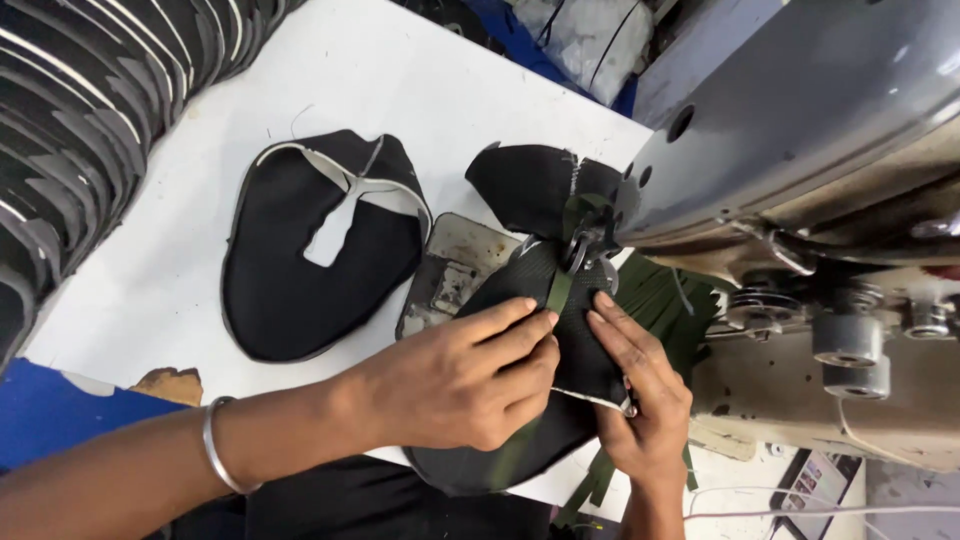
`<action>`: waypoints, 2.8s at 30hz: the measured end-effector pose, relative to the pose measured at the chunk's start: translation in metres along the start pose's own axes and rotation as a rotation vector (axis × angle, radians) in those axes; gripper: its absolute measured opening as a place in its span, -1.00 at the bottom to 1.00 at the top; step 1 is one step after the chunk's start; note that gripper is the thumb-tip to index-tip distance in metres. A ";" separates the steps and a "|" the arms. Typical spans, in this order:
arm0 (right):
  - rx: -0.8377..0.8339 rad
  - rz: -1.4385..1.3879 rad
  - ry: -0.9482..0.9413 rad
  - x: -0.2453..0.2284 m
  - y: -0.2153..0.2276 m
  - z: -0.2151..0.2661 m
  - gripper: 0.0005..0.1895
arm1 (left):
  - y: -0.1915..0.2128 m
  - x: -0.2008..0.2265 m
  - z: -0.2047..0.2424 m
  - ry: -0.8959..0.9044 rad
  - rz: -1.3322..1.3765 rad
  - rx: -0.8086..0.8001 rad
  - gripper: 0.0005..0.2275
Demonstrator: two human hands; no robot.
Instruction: The person sews a green elastic strap onto black footwear using a sewing machine. They repeatedly pick up a piece of footwear, position the strap, sew it in place, and then cut the excess strap with scissors before placing the finished item aside.
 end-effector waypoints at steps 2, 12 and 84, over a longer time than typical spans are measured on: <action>0.024 -0.017 -0.021 0.002 -0.001 0.002 -0.41 | 0.004 -0.004 0.001 0.045 0.207 0.046 -0.87; -0.027 0.132 -0.031 0.003 -0.002 -0.002 -0.30 | -0.002 0.003 0.007 0.619 0.752 0.331 -0.88; -0.279 -0.118 -0.642 0.095 0.049 -0.071 -0.78 | -0.057 -0.003 -0.006 1.143 0.814 0.464 -0.74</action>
Point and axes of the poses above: each hand's wrist, its own z-axis away from the middle knuckle, its own y-axis out of the back of the hand, x = y × z, the point moved 4 cm from there along -z, towards the middle knuckle, and after that the axes turned 6 degrees about -z, right-handed, at the moved point
